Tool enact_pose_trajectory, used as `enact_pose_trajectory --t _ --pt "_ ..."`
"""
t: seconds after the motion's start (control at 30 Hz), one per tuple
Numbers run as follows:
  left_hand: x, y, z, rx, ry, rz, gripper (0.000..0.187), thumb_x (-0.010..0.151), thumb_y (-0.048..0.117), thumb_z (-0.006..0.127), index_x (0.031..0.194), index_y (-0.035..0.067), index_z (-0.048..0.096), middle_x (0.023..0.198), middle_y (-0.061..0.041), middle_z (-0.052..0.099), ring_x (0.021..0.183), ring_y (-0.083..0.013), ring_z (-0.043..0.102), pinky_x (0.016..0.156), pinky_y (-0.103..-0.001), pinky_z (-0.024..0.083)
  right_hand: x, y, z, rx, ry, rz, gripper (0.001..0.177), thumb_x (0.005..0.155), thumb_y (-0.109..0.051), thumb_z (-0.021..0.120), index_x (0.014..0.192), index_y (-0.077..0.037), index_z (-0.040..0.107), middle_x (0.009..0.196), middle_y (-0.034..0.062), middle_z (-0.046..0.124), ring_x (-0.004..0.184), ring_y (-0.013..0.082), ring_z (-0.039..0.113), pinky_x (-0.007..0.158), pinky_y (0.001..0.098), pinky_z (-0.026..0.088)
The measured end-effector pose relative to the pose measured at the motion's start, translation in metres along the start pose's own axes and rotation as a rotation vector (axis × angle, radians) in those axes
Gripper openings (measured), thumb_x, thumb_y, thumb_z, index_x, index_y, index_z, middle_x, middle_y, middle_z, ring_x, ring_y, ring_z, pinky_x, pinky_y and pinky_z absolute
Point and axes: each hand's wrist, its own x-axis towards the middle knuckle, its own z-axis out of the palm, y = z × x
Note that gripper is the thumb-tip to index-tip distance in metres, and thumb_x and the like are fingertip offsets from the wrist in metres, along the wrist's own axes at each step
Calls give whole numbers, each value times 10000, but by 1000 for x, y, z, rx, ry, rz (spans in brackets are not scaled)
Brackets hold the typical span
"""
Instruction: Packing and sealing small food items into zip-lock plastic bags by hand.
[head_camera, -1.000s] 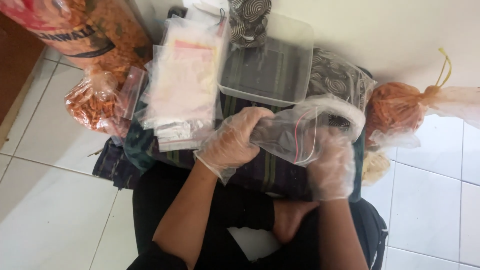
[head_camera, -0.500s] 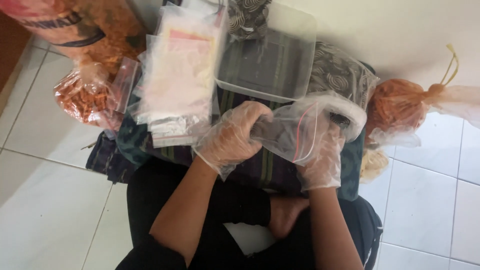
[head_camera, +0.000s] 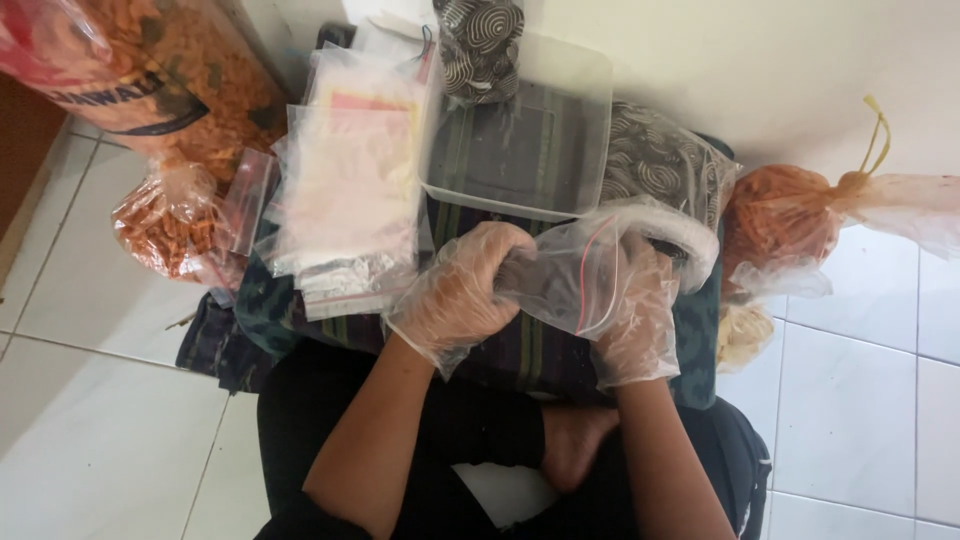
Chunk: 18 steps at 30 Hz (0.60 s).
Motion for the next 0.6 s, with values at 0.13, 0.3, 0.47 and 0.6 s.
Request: enact_pose_trajectory --t 0.13,0.3,0.47,0.6 --pt "-1 -2 6 7 12 0 607 641 1 686 1228 153 653 1031 -53 635 1001 -256 663 880 -366 567 -1 -1 -2 11 2 14 298 915 -382 703 1158 -221 640 1176 85 608 1120 365 611 899 457 524" --pt "1 8 1 6 53 24 555 637 -14 676 1170 140 650 962 -66 626 932 -291 670 828 -399 581 1 -3 -2 25 -8 38 323 908 -384 706 1178 -224 627 1194 84 593 1138 366 598 915 453 511" --pt "0 7 8 77 107 45 502 664 23 683 1139 187 661 951 -16 629 922 -244 682 823 -354 586 0 -2 -1 34 -19 56 343 903 -386 708 1193 -227 617 1207 84 581 1151 367 587 928 449 501" --pt "2 9 9 145 161 80 437 694 25 686 1091 207 673 913 28 626 870 -197 681 792 -303 591 -3 -1 -1 40 -31 74 363 898 -388 710 1208 -230 606 1220 83 570 1165 367 577 940 446 491"
